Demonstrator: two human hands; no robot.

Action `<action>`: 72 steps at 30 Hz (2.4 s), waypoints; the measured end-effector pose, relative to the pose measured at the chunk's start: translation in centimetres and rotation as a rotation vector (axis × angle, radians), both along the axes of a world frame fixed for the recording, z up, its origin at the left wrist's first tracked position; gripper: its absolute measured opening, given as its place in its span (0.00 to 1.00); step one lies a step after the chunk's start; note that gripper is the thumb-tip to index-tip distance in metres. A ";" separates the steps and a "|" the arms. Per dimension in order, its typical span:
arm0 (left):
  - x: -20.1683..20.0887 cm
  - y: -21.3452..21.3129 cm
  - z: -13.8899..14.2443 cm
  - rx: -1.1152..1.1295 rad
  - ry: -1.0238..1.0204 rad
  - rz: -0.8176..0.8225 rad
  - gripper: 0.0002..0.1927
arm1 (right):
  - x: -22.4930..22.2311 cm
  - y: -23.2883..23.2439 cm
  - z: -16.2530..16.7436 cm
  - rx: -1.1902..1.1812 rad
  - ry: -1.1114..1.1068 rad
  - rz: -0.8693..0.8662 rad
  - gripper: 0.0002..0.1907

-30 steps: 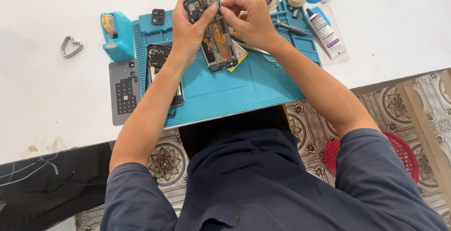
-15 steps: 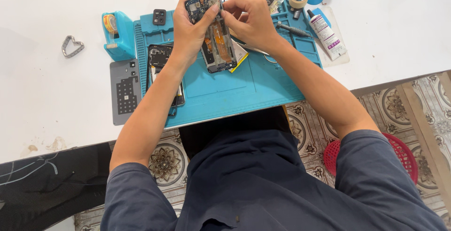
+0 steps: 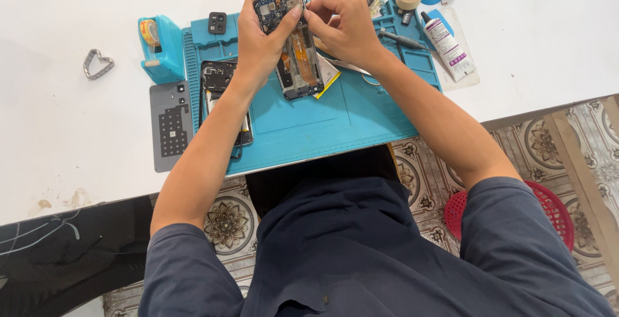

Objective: The person disassembles a smartphone on a blue work mat, using tweezers to remove the motherboard and other internal components. They then place the motherboard onto a separate phone chassis and continue adjusting internal parts.

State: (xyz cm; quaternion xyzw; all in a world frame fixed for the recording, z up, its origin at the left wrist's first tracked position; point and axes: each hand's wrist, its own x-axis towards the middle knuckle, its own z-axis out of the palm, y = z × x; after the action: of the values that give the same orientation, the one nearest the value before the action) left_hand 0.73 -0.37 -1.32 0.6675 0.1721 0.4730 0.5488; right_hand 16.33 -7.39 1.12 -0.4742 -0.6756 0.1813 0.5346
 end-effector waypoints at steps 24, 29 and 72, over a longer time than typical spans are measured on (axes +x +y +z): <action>0.1 -0.1 0.4 -0.014 -0.010 0.015 0.18 | 0.2 0.0 0.1 -0.092 0.049 0.063 0.09; 0.1 -0.1 0.3 -0.028 -0.005 0.019 0.18 | 0.3 0.0 0.1 -0.086 0.008 0.065 0.09; -0.1 -0.2 0.1 -0.007 -0.017 0.055 0.24 | 0.5 -0.1 0.3 -0.115 -0.048 0.076 0.08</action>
State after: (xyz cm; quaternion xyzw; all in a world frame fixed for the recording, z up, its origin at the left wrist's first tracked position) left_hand 0.67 -0.59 -1.25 0.6565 0.1874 0.4931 0.5392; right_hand 16.84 -7.51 1.43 -0.4824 -0.6941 0.2285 0.4831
